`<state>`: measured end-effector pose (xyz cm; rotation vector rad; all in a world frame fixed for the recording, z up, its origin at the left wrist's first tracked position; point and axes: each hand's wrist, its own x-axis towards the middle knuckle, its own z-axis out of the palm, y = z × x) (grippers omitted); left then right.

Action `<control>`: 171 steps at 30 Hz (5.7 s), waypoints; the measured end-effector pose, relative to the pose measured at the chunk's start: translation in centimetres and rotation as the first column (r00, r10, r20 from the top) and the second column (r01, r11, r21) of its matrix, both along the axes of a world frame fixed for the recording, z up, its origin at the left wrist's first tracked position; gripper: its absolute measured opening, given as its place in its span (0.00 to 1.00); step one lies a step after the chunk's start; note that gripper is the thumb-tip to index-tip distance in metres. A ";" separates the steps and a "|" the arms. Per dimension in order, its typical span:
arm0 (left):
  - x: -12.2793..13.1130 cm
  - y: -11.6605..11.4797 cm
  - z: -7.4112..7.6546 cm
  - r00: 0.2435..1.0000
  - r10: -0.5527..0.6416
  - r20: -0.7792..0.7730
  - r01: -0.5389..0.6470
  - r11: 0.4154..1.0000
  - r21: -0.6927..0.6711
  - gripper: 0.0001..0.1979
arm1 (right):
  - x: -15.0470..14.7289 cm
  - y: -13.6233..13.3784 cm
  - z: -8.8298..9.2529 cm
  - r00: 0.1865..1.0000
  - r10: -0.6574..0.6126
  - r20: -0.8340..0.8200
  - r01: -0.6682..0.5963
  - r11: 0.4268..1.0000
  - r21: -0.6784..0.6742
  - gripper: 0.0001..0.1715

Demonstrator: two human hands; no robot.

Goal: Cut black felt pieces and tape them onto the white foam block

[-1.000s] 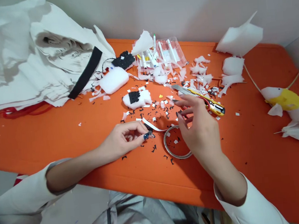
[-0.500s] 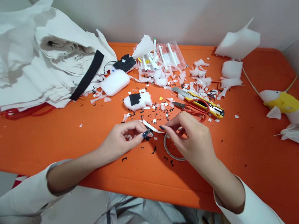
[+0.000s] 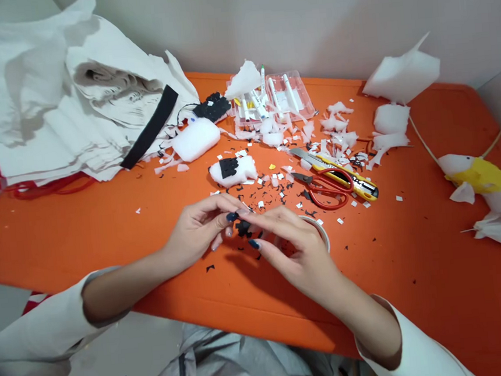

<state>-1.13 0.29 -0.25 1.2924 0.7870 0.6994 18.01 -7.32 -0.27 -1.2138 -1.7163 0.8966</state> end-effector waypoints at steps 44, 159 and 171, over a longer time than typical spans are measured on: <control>-0.4 1.0 0.2 0.969 -0.222 -0.108 0.224 0.974 0.008 0.16 | -0.3 0.4 -0.3 0.886 -0.295 0.358 0.182 0.931 0.318 0.08; -0.7 1.2 -0.6 0.953 0.242 -0.180 0.098 0.314 0.944 0.28 | -0.4 0.8 0.7 0.896 -0.354 -0.269 0.308 0.930 -0.199 0.08; -0.4 1.0 -1.1 0.982 0.133 -0.133 0.050 0.495 0.868 0.31 | -0.5 1.2 0.7 0.821 -0.323 -0.471 0.158 0.921 -0.356 0.32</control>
